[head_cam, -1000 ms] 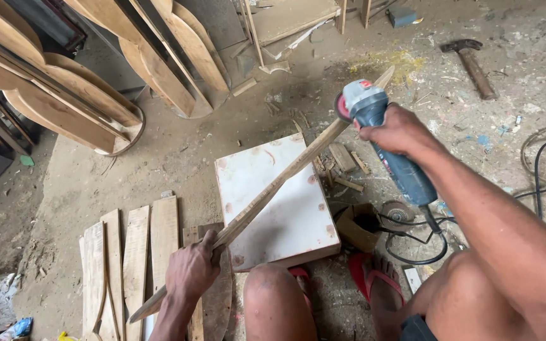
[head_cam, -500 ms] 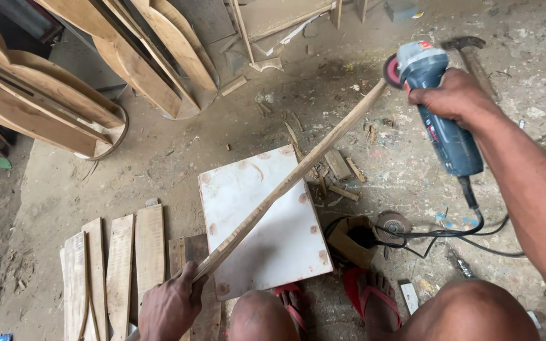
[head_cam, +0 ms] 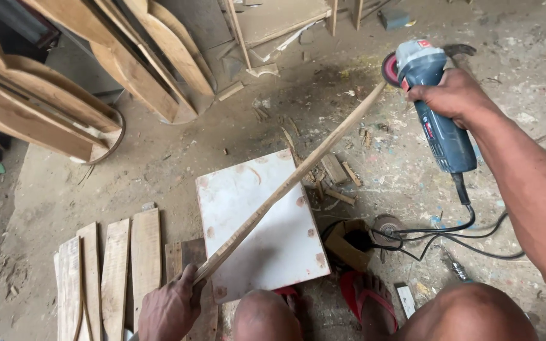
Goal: Sanding and shaping the edges of a wooden board using an angle grinder
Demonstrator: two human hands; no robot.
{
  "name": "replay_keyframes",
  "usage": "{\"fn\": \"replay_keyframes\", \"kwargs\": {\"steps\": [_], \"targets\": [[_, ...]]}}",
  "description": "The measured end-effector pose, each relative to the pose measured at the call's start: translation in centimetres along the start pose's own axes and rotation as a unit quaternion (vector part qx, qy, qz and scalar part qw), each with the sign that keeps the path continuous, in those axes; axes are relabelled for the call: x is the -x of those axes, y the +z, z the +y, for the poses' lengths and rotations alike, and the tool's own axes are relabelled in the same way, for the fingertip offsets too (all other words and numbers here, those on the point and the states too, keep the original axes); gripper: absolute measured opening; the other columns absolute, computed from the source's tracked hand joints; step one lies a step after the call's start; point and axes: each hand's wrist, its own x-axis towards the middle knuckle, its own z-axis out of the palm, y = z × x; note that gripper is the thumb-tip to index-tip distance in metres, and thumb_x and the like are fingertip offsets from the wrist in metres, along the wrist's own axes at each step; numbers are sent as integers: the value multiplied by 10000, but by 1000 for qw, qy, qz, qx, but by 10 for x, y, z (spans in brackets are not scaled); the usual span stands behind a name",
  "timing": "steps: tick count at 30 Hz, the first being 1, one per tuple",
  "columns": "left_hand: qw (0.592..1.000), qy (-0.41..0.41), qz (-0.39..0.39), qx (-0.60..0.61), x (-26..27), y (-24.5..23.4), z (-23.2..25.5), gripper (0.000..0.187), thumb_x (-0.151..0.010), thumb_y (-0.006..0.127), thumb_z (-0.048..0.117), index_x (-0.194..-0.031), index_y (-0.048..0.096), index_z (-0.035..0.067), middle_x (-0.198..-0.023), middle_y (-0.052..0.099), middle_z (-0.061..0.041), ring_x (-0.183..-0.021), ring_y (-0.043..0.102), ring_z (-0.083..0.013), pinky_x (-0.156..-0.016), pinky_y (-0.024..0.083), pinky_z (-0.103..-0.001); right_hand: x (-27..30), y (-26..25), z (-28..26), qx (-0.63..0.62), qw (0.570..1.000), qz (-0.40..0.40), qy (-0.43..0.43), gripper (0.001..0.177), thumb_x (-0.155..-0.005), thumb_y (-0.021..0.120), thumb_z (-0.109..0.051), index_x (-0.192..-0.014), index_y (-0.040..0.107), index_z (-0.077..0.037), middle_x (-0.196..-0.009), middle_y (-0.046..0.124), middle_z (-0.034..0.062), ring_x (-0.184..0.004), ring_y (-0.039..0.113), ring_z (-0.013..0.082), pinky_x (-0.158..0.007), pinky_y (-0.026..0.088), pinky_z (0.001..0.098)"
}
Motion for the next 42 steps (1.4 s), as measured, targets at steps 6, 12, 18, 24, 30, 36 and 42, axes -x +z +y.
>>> {"fn": "replay_keyframes", "kwargs": {"steps": [6, 12, 18, 24, 30, 36, 42], "targets": [[995, 59, 76, -4, -1, 11, 0, 272, -1027, 467, 272, -1257, 461, 126, -465, 526, 54, -348, 398, -103, -361, 377, -305, 63, 14, -39, 81, 993, -84, 31, 380, -962, 738, -194, -1221, 609, 53, -926, 659, 239, -733, 690, 396, -701, 590, 501], [997, 38, 64, -14, 0, 2, 8, 120, -1047, 482, 287, -1026, 443, 176, -530, 553, 37, -398, 412, -137, -426, 438, -340, 138, 44, -78, 92, 983, -155, 27, 372, -959, 727, -182, -1252, 557, -29, -973, 623, 184, -744, 668, 324, -688, 611, 446], [991, 75, 55, 96, 11, -19, 12, 243, -930, 547, 257, -1140, 520, 137, -934, 738, -171, -889, 743, -453, -816, 567, -583, 202, 93, -94, 185, 968, -158, -61, 816, -712, 823, -511, -1251, 571, 48, -1263, 662, 347, -1251, 611, 463, -1038, 503, 593], [986, 92, 89, 105, 18, -24, 11, 233, -918, 531, 235, -1124, 573, 136, -829, 734, -165, -869, 750, -408, -791, 585, -527, 268, 121, -128, 192, 954, -214, -83, 640, -783, 730, -365, -1249, 528, 23, -1192, 678, 325, -1179, 662, 472, -960, 534, 589], [984, 72, 123, 105, 12, -15, 10, 227, -902, 565, 218, -1104, 624, 132, -811, 745, -140, -848, 761, -370, -766, 587, -498, 315, 141, -146, 193, 944, -246, -109, 656, -743, 742, -423, -1214, 556, -6, -1238, 678, 305, -1241, 631, 442, -1007, 515, 568], [970, -18, 123, 209, 99, -22, -47, 289, -890, 639, 192, -1175, 670, 225, -974, 778, -100, -953, 748, -375, -831, 591, -527, 350, 123, -171, 146, 963, -213, -77, 468, -801, 751, -244, -1166, 621, 19, -1071, 712, 328, -1074, 699, 478, -914, 554, 557], [773, -116, 235, 578, 130, 58, -83, 287, -794, 752, 176, -1080, 764, 186, -983, 761, -178, -1008, 717, -383, -851, 586, -503, 298, 133, -135, 134, 971, -169, -106, 586, -726, 785, -281, -1140, 629, 104, -1071, 679, 392, -1105, 656, 534, -887, 513, 607]]}}
